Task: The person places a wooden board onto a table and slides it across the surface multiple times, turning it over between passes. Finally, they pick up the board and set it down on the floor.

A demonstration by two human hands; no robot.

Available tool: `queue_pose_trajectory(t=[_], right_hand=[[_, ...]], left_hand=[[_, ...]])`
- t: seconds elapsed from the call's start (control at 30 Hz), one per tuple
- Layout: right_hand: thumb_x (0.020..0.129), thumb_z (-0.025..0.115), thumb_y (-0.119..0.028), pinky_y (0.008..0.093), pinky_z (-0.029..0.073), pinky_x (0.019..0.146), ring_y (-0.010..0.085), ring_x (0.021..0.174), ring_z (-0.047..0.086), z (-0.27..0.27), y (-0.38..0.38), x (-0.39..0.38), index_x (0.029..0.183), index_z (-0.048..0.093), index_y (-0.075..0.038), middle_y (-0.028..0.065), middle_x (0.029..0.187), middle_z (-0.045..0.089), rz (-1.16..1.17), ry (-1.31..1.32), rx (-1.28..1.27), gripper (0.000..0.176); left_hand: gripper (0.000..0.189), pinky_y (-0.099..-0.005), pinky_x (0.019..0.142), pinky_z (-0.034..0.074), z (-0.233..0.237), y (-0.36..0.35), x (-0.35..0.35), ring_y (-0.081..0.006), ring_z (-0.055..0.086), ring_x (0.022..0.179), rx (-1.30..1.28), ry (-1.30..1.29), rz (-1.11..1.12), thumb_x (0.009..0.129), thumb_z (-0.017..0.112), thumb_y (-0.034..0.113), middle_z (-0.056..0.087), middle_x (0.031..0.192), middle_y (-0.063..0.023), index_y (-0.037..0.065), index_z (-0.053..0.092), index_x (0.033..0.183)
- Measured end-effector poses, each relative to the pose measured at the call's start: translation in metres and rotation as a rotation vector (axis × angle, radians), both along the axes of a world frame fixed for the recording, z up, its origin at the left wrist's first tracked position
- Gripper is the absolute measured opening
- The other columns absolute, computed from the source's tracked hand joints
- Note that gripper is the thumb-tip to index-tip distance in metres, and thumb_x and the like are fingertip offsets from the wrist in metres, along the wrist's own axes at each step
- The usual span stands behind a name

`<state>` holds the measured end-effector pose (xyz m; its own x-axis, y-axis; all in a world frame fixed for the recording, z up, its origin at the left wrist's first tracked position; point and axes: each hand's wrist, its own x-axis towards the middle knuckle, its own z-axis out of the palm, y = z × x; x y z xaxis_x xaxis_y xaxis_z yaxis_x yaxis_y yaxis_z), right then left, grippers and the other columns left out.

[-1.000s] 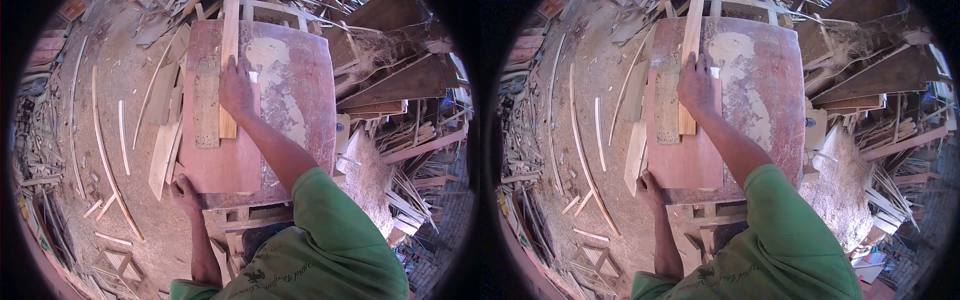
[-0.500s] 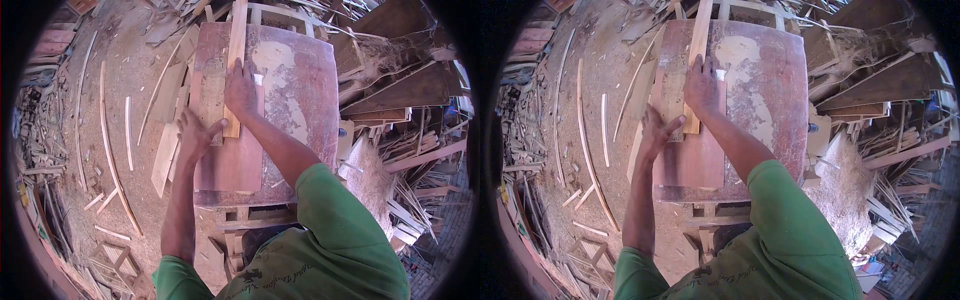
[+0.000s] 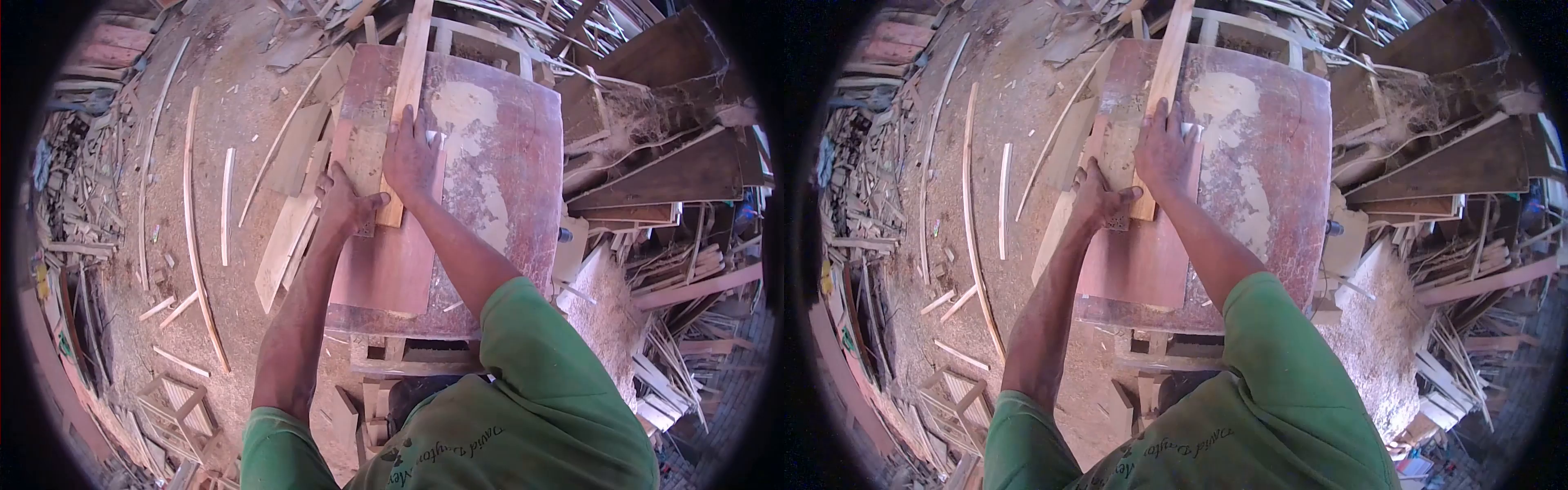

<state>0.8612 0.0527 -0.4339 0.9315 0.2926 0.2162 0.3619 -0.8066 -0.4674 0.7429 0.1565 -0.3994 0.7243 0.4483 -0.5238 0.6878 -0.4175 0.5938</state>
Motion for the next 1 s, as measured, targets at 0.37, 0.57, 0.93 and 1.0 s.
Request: queue_pose_trajectory(t=[0.37, 0.57, 0.93, 1.0], right_hand=[[0.114, 0.035, -0.036, 0.0639, 0.013, 0.129, 0.0412, 0.16, 0.026, -0.008, -0.005, -0.002, 0.169, 0.024, -0.004, 0.0245, 0.172, 0.028, 0.024, 0.151, 0.018, 0.064], [0.113, 0.038, -0.035, 0.0637, 0.009, 0.13, 0.0433, 0.161, 0.023, -0.001, -0.015, -0.037, 0.169, 0.026, -0.008, 0.026, 0.172, 0.027, 0.035, 0.196, 0.027, 0.063], [0.116, 0.034, -0.038, 0.0631, 0.008, 0.13, 0.0373, 0.162, 0.024, 0.0, -0.018, -0.058, 0.168, 0.034, -0.012, 0.0201, 0.172, 0.033, -0.004, 0.209, 0.144, 0.059], [0.115, 0.037, -0.038, 0.0633, 0.009, 0.13, 0.0376, 0.161, 0.026, -0.003, -0.016, -0.054, 0.167, 0.035, -0.01, 0.0202, 0.172, 0.034, -0.006, 0.182, 0.137, 0.059]], left_hand=[[0.139, -0.0623, 0.127, 0.026, -0.009, 0.004, 0.002, -0.0515, 0.016, 0.161, 0.038, 0.024, 0.002, 0.068, 0.098, 0.047, 0.016, 0.173, -0.0322, 0.001, 0.014, 0.169], [0.136, -0.0635, 0.127, 0.027, -0.003, 0.005, 0.0, -0.0517, 0.016, 0.161, 0.031, 0.034, 0.023, 0.069, 0.096, 0.049, 0.017, 0.174, -0.0298, 0.005, 0.017, 0.17], [0.119, -0.068, 0.124, 0.027, 0.01, -0.004, -0.025, -0.0464, 0.018, 0.162, 0.061, -0.058, 0.038, 0.082, 0.086, 0.051, 0.018, 0.176, -0.0255, 0.014, 0.018, 0.172], [0.109, -0.0613, 0.125, 0.029, 0.003, 0.004, -0.028, -0.0454, 0.02, 0.162, 0.026, -0.177, 0.018, 0.089, 0.079, 0.051, 0.021, 0.175, -0.0265, 0.012, 0.02, 0.172]])
